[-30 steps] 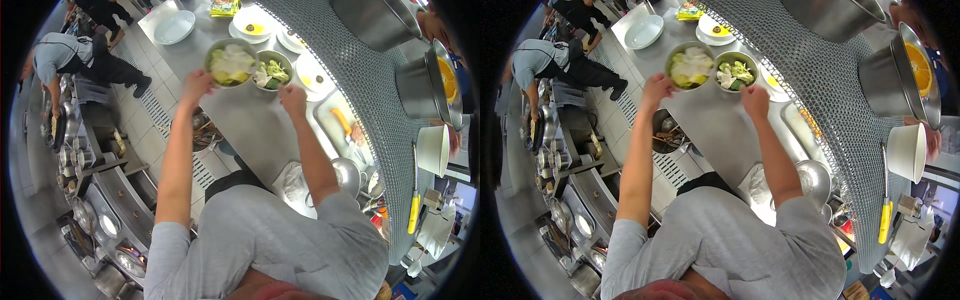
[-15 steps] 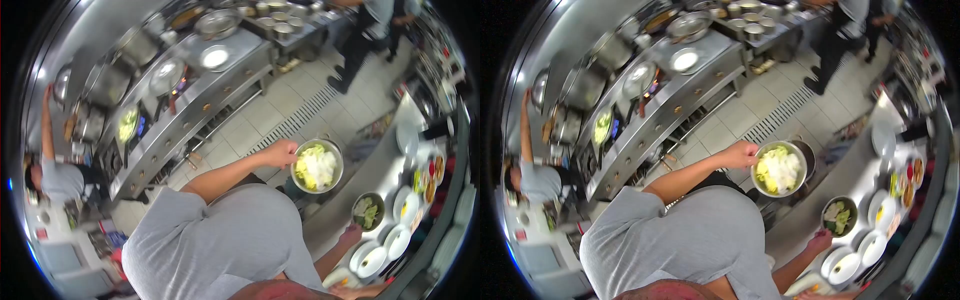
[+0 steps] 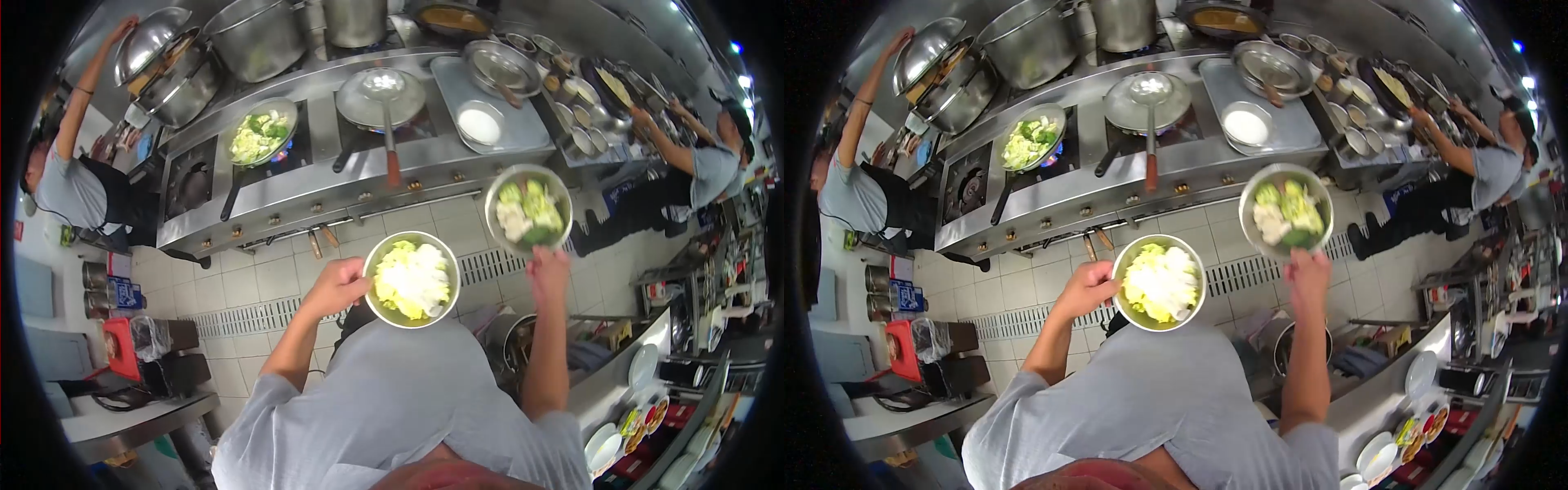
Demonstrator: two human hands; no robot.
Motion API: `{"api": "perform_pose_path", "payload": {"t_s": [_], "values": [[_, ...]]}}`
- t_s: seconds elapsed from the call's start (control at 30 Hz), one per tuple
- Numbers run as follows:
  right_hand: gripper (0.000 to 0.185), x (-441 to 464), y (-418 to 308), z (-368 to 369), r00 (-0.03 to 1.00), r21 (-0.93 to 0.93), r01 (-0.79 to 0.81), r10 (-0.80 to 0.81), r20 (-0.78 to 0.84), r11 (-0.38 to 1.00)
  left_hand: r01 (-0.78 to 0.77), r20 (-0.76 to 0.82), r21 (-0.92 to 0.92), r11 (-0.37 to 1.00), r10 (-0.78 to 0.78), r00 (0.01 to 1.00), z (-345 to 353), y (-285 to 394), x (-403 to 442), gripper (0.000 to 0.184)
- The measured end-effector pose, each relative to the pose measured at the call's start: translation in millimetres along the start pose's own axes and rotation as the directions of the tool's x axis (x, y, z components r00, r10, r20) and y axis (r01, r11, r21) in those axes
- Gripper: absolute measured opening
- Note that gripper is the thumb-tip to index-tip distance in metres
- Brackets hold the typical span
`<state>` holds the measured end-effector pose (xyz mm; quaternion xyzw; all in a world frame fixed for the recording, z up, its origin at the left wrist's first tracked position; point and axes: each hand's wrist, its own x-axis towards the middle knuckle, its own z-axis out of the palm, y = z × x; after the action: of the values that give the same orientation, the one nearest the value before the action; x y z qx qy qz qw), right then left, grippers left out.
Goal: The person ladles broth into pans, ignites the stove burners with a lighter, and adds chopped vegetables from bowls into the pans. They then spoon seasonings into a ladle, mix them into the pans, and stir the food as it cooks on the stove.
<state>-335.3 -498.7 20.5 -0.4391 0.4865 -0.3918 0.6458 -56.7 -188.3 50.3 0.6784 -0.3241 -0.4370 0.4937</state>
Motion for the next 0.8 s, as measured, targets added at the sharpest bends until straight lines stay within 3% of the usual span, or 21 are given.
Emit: {"api": "perform_pose_path", "payload": {"t_s": [0.07,0.2,0.3,0.47,0.57,0.67,0.77,0.8], "values": [[0.009,41,-23,76,0.979,-0.063,0.071,-0.058,0.194,0.995,-0.016,-0.092,-0.036,0.999,0.013,0.996,-37,-8,-15,0.018],[0.010,130,-30,219,0.948,-0.299,0.181,-0.085,0.307,0.937,-0.016,-0.280,-0.137,0.990,-0.023,0.960,-94,-38,-40,0.015],[0.011,178,-18,307,0.904,-0.361,0.261,-0.096,0.416,0.895,-0.029,-0.424,-0.177,0.984,-0.050,0.904,-113,-49,-62,0.014],[0.010,230,7,404,0.866,-0.500,0.346,-0.065,0.496,0.794,-0.058,-0.589,-0.285,0.957,-0.127,0.798,-114,-57,-94,0.011],[0.011,245,22,430,0.840,-0.453,0.357,-0.069,0.538,0.817,-0.083,-0.677,-0.335,0.938,-0.178,0.714,-94,-51,-107,0.009],[0.018,254,22,446,0.836,-0.598,0.471,-0.111,0.537,0.648,-0.098,-0.727,-0.348,0.932,-0.203,0.657,-80,-55,-118,0.010],[0.023,280,35,466,0.716,-0.646,0.694,-0.217,0.663,0.318,-0.085,-0.757,-0.387,0.918,-0.264,0.598,-71,-49,-117,0.010],[0.024,280,36,468,0.706,-0.648,0.707,-0.241,0.666,0.282,-0.090,-0.754,-0.382,0.920,-0.254,0.605,-70,-48,-115,0.010]]}}
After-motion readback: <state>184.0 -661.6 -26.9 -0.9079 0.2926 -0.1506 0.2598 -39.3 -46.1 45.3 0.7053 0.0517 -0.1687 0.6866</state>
